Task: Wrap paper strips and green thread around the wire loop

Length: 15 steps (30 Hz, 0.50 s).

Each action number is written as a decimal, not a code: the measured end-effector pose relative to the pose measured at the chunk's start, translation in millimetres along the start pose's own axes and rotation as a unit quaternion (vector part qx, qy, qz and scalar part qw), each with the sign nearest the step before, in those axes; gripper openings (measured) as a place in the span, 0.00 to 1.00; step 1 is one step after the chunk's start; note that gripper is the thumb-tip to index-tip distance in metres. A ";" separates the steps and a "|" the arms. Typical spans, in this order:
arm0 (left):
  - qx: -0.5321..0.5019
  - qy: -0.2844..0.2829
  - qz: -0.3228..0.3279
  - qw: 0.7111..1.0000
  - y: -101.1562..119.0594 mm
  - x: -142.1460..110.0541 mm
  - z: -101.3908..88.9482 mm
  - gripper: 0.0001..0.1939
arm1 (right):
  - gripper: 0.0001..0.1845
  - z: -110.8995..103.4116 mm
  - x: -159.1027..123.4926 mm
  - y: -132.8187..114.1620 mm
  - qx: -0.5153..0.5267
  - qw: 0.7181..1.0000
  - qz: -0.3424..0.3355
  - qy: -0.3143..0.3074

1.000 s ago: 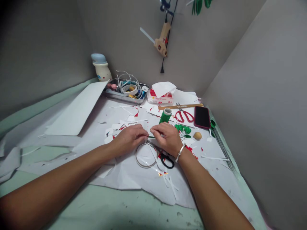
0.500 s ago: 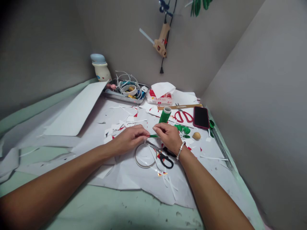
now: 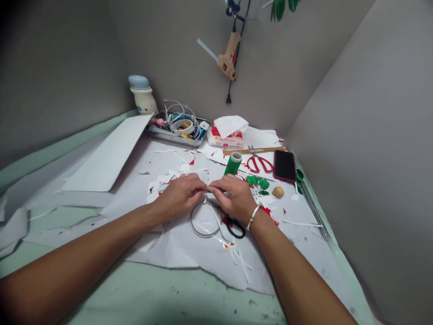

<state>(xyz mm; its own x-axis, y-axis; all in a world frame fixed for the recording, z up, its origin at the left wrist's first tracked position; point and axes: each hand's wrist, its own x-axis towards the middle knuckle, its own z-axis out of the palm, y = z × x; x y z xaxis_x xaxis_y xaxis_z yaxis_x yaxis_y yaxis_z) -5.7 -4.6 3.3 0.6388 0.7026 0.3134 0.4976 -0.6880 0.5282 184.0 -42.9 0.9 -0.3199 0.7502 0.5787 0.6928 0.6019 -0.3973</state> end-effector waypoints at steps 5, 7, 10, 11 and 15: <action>-0.083 -0.010 0.042 0.996 2.9 -0.2 -2.3 0.10 | 0.08 1.0 -1.7 15.5 0.060 0.994 0.090 0.018; -0.116 0.023 0.019 0.993 1.2 1.6 -3.5 0.09 | 0.09 3.2 -3.0 17.9 0.072 0.993 0.092 -0.011; -0.107 0.067 -0.030 0.992 -2.9 3.9 -3.8 0.09 | 0.08 4.8 -3.9 12.0 0.055 0.996 0.039 -0.065; -0.089 0.073 -0.043 0.992 -4.2 4.1 -3.3 0.09 | 0.08 4.4 -3.9 8.4 0.045 0.996 0.019 -0.074; 0.000 0.035 -0.026 0.999 -5.2 1.9 -0.3 0.10 | 0.08 -0.8 -2.3 -1.9 0.004 1.000 -0.013 -0.023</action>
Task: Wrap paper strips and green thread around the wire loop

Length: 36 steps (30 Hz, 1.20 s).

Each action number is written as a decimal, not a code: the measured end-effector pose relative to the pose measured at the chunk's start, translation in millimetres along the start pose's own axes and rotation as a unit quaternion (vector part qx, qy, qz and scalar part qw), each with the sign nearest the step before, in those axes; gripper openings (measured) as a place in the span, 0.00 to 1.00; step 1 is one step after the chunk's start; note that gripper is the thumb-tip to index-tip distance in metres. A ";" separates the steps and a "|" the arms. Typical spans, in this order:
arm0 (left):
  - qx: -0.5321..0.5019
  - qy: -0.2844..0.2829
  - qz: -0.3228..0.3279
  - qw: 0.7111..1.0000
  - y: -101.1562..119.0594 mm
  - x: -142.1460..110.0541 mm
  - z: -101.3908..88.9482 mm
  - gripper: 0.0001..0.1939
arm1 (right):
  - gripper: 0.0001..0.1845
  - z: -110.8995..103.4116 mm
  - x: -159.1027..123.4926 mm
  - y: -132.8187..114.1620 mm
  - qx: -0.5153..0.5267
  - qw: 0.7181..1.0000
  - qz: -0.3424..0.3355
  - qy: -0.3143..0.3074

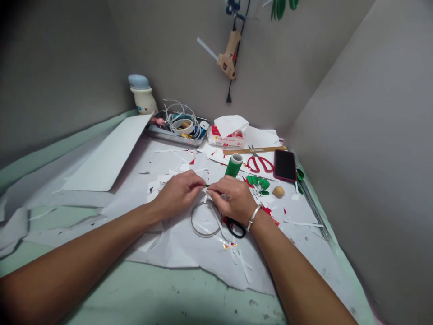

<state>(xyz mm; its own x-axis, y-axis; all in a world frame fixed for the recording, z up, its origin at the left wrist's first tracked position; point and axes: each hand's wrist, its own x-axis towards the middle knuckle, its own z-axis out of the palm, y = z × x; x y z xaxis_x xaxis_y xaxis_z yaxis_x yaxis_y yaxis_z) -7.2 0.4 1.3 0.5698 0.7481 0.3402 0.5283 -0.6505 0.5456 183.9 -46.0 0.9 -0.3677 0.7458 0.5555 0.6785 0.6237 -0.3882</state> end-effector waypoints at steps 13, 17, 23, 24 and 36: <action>-0.079 0.047 -0.031 0.995 0.4 2.1 -2.5 0.09 | 0.08 6.3 -1.5 9.2 0.052 0.996 0.029 -0.061; 0.032 0.000 0.026 0.999 -1.1 -0.6 1.5 0.11 | 0.07 0.4 -0.4 0.2 0.013 1.000 0.002 0.004; -0.041 -0.031 0.102 0.994 4.6 -2.0 0.0 0.11 | 0.08 1.2 -1.3 18.5 0.046 0.995 0.090 0.025; -0.069 -0.016 0.083 0.994 4.1 -1.1 -0.8 0.10 | 0.08 2.3 -1.7 20.0 0.049 0.995 0.089 0.003; -0.004 -0.048 0.111 0.993 3.7 -2.6 1.3 0.11 | 0.08 -2.2 1.1 10.3 0.028 0.997 0.056 0.047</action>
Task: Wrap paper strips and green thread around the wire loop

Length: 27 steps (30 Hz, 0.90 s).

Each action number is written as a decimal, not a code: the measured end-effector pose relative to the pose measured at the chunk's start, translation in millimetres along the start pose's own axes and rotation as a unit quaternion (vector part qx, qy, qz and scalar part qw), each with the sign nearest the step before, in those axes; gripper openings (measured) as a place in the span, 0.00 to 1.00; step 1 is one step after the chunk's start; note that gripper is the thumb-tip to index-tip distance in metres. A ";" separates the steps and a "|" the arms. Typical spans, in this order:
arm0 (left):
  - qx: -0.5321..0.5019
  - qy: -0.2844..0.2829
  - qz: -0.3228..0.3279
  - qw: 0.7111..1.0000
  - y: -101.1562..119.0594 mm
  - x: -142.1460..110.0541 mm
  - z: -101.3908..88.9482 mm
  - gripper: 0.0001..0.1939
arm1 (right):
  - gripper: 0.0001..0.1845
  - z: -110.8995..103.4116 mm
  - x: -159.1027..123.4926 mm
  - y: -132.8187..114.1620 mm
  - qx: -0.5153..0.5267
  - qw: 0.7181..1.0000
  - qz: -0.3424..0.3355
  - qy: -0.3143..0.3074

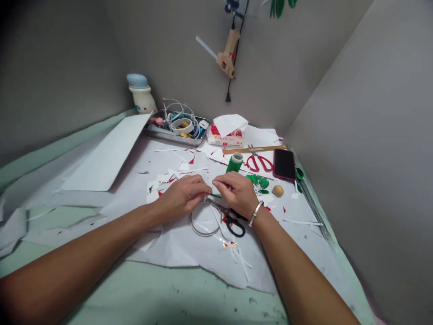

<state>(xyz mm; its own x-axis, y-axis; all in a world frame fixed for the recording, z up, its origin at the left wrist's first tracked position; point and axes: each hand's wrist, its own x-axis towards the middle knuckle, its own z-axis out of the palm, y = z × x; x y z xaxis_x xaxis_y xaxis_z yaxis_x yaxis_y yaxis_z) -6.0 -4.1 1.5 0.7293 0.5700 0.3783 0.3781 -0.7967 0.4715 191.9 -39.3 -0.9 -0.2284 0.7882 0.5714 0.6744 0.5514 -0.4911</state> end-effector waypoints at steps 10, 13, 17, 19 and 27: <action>-0.002 0.103 -0.119 0.988 -7.3 1.6 -0.6 0.10 | 0.07 3.5 -2.0 -8.7 -0.010 0.994 -0.068 -0.088; 0.051 0.061 -0.051 0.996 -3.6 -0.5 1.5 0.11 | 0.07 0.6 -0.9 -9.5 -0.014 0.998 -0.058 -0.026; -0.012 0.044 0.011 0.999 2.5 -0.1 -0.6 0.11 | 0.08 1.2 -0.9 6.6 0.020 1.000 0.017 0.006; -0.063 0.070 -0.016 0.995 2.3 1.3 -2.4 0.11 | 0.08 4.1 -1.8 10.9 0.020 0.999 0.022 -0.026; 0.066 0.072 -0.089 0.991 -5.5 0.1 1.4 0.11 | 0.07 4.5 -3.5 -12.8 -0.046 0.994 -0.089 -0.051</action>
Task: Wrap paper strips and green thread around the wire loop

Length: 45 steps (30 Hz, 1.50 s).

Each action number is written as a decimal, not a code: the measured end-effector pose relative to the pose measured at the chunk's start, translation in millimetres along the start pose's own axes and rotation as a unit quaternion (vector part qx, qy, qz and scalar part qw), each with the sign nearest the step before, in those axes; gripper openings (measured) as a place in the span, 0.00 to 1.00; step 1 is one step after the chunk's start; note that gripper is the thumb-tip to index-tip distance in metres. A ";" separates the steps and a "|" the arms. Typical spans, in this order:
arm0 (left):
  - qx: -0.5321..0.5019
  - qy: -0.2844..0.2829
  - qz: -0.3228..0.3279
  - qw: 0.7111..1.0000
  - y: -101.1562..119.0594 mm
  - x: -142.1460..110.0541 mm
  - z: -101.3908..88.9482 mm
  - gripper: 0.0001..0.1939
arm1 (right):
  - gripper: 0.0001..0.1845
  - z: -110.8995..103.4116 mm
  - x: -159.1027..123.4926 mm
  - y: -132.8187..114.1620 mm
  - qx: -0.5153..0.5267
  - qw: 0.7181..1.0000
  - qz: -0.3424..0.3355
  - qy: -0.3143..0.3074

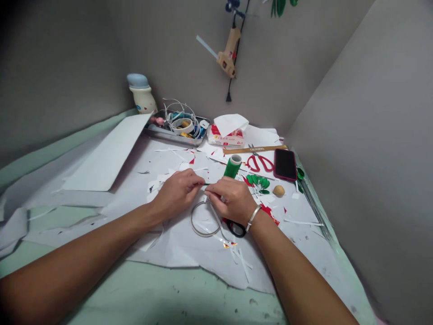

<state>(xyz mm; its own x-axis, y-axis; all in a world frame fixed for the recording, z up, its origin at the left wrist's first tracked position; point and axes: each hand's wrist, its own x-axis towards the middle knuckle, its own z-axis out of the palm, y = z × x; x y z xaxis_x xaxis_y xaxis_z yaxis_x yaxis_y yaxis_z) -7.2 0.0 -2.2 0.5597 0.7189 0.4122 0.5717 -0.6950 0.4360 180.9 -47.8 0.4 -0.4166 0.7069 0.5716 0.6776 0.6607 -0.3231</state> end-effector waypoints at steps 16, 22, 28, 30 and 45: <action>-0.006 -0.001 -0.005 1.000 1.6 -0.5 -0.1 0.11 | 0.08 -1.1 0.3 3.0 0.003 1.000 0.013 -0.002; -0.082 -0.030 0.084 0.993 9.6 -2.0 -2.9 0.11 | 0.08 -0.4 -1.9 23.2 0.066 0.991 0.118 0.024; -0.079 0.024 -0.044 0.996 2.0 1.7 -3.1 0.10 | 0.08 4.4 -1.1 8.0 0.015 0.997 0.024 -0.067; -0.024 -0.001 -0.023 0.999 1.0 0.4 -1.2 0.11 | 0.08 2.5 0.4 1.9 0.000 0.999 0.008 -0.045; -0.094 0.019 -0.047 0.994 2.4 2.4 -4.3 0.10 | 0.07 1.4 -0.7 3.7 0.036 0.998 0.023 -0.049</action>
<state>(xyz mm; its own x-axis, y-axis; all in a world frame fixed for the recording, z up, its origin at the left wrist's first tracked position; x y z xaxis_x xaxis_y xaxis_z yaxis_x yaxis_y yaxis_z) -7.0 0.2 3.3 0.4843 0.7831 0.3902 0.4969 -0.6133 0.6139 182.9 -45.5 -2.3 -0.4454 0.7565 0.4788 0.6541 0.6401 -0.4029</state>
